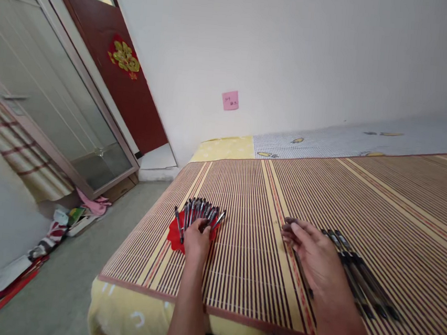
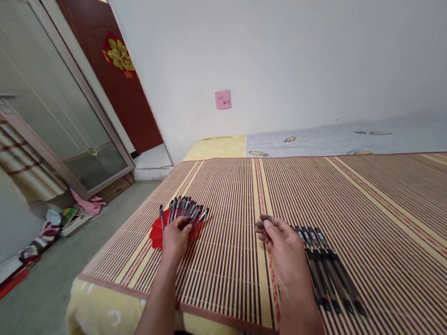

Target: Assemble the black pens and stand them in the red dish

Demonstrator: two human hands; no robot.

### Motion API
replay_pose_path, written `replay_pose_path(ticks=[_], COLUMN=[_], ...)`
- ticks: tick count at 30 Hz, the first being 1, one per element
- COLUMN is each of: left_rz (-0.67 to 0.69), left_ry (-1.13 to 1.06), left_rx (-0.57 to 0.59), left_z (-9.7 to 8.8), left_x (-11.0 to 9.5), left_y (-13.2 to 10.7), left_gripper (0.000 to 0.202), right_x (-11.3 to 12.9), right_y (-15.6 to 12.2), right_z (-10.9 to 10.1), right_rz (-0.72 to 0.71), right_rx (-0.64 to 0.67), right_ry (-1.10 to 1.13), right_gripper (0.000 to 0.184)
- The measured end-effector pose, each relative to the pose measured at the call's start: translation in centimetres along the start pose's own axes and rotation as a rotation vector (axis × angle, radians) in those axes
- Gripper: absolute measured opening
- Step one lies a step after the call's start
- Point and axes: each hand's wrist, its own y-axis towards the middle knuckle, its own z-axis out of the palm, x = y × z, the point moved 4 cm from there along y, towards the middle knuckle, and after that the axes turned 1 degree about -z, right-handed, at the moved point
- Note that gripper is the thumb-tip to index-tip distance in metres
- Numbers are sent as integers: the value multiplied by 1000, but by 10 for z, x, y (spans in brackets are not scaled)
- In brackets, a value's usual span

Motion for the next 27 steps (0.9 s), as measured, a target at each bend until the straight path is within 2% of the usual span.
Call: replay_pose_path(ticks=[4,11,15,18,20,21,25,27], left_rz=[10,30,106,136,80,19,-336,-419], left_ry=[58,76,0,-164,-352,-491,-1208,-1435], left_rx=[-30,-76,-154,-199,-118,-32,475,658], left_z=[-3,-8,-13,-11,-2,6,37,41], left_x=[0,-8,-24,-41,-51,-56,-75,-84], left_y=[-5,-9,-16,-29,-39,-44,-65,-71], left_gripper=[22,14,6,4,14,20,51,65], right_x=[1,3,-1,-3,-5,-5,-6,-4], right_y=[-2,-4,-2,0,1,1,-1,-1], right_z=[4,7,6,6,7,8,9,10], right_rz=[6,20,12,-10,-23,-26,-22,-22], right_rx=[-9,4,11,13,13,13,54,88], right_ry=[10,16,-9,-48,-62,-63,-67,-54], right_gripper=[30,32,31,30,30,31,37,38])
